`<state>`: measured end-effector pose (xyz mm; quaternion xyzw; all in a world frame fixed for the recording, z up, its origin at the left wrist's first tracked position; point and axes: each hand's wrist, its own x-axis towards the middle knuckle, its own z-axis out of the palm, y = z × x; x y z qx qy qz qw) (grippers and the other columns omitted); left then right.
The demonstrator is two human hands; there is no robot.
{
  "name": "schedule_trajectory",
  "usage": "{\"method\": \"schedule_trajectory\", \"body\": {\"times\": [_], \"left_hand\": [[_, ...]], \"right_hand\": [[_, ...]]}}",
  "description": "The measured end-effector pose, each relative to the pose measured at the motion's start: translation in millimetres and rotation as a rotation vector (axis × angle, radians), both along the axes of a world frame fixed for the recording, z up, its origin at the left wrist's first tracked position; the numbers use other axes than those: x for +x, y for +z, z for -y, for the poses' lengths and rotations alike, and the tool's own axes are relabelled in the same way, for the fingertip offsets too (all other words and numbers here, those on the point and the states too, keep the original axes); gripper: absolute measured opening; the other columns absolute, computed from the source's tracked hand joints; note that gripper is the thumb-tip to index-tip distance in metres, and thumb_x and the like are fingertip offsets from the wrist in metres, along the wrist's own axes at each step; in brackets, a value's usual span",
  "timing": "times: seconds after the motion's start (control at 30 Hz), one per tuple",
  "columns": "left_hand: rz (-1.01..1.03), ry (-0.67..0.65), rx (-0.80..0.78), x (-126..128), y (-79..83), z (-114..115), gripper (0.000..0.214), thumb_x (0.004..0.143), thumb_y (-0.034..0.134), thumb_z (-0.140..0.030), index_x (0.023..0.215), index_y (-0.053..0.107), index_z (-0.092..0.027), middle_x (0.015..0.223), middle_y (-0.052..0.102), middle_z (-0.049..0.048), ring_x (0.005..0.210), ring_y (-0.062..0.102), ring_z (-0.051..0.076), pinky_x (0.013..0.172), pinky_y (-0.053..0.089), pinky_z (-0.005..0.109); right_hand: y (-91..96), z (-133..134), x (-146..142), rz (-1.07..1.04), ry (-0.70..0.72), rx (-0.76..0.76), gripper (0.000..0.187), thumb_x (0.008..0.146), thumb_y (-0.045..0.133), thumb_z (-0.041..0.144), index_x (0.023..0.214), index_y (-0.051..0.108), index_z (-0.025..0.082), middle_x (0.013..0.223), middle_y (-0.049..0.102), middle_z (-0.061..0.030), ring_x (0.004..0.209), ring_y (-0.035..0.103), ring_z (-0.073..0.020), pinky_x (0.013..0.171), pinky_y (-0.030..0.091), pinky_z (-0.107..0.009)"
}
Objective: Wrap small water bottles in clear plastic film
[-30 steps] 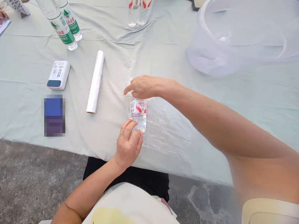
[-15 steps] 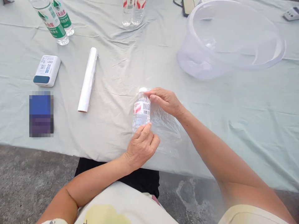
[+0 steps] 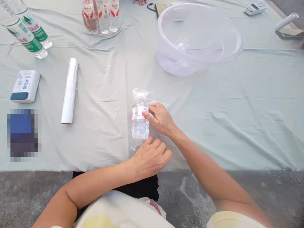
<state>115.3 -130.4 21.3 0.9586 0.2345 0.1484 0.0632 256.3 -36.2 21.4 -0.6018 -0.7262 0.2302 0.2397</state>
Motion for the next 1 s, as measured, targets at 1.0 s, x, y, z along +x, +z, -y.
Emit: {"method": "schedule_trajectory", "body": {"times": [1.0], "left_hand": [[-0.037, 0.178, 0.135, -18.2, -9.9, -5.7, 0.034, 0.087, 0.071, -0.043, 0.103, 0.069, -0.013, 0.158, 0.044, 0.0183, 0.149, 0.037, 0.04, 0.115, 0.042, 0.058]], "right_hand": [[30.1, -40.4, 83.7, -0.562, -0.599, -0.417, 0.015, 0.075, 0.072, 0.01, 0.069, 0.062, 0.019, 0.068, 0.067, -0.0014, 0.055, 0.052, -0.0084, 0.054, 0.043, -0.022]]}}
